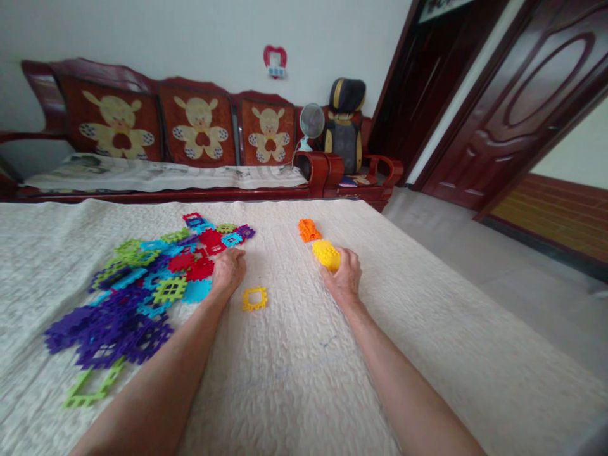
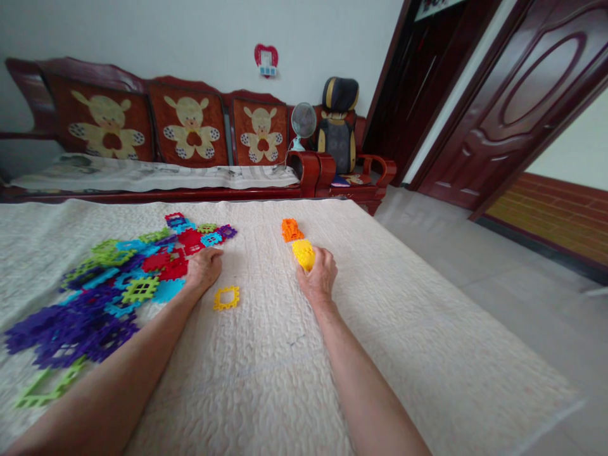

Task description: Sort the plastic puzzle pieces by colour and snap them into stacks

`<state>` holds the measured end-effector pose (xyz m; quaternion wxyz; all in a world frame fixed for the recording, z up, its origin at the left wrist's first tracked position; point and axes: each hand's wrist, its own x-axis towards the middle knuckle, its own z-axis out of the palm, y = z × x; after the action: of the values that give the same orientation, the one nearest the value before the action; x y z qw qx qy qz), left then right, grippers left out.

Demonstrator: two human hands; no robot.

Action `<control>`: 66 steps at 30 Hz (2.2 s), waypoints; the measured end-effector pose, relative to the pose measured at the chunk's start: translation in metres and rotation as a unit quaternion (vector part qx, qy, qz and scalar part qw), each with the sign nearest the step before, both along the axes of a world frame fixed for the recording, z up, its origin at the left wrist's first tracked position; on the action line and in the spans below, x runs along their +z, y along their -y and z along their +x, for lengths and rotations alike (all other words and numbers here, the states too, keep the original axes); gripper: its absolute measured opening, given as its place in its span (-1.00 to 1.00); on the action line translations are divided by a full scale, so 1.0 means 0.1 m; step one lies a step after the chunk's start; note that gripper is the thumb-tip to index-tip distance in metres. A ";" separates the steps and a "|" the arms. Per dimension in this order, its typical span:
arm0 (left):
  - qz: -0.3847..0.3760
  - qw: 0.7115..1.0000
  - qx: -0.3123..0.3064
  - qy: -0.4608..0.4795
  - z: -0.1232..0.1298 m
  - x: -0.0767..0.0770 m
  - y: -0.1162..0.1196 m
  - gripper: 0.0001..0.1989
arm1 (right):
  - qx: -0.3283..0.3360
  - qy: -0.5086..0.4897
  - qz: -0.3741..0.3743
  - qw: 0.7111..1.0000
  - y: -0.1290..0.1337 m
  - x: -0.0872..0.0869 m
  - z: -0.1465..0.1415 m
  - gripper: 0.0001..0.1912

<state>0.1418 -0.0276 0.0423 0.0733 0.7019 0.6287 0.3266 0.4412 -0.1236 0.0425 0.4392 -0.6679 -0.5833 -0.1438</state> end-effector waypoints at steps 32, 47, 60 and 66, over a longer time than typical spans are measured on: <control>-0.030 0.982 -0.134 -0.132 -0.02 0.13 0.05 -0.70 | 0.405 0.159 -0.171 0.884 0.37 0.11 -1.13 -0.67; 0.035 0.984 -0.158 -0.071 -0.25 -0.11 0.79 -0.68 | 0.247 -0.061 -0.119 0.960 0.26 -0.03 -0.97 -0.65; 0.041 0.987 -0.144 -0.052 -0.23 -0.17 0.77 -0.68 | 0.119 0.070 -0.131 0.982 0.43 -0.06 -1.08 -0.54; 0.034 0.988 -0.143 -0.044 -0.26 -0.17 0.74 -0.69 | 0.142 0.064 -0.156 0.975 0.52 0.01 -1.14 -0.60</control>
<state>0.1158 -0.1019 0.0255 0.0675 0.8001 0.5132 0.3030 0.3274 -0.1751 0.0431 0.3074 -0.6281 -0.7142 -0.0296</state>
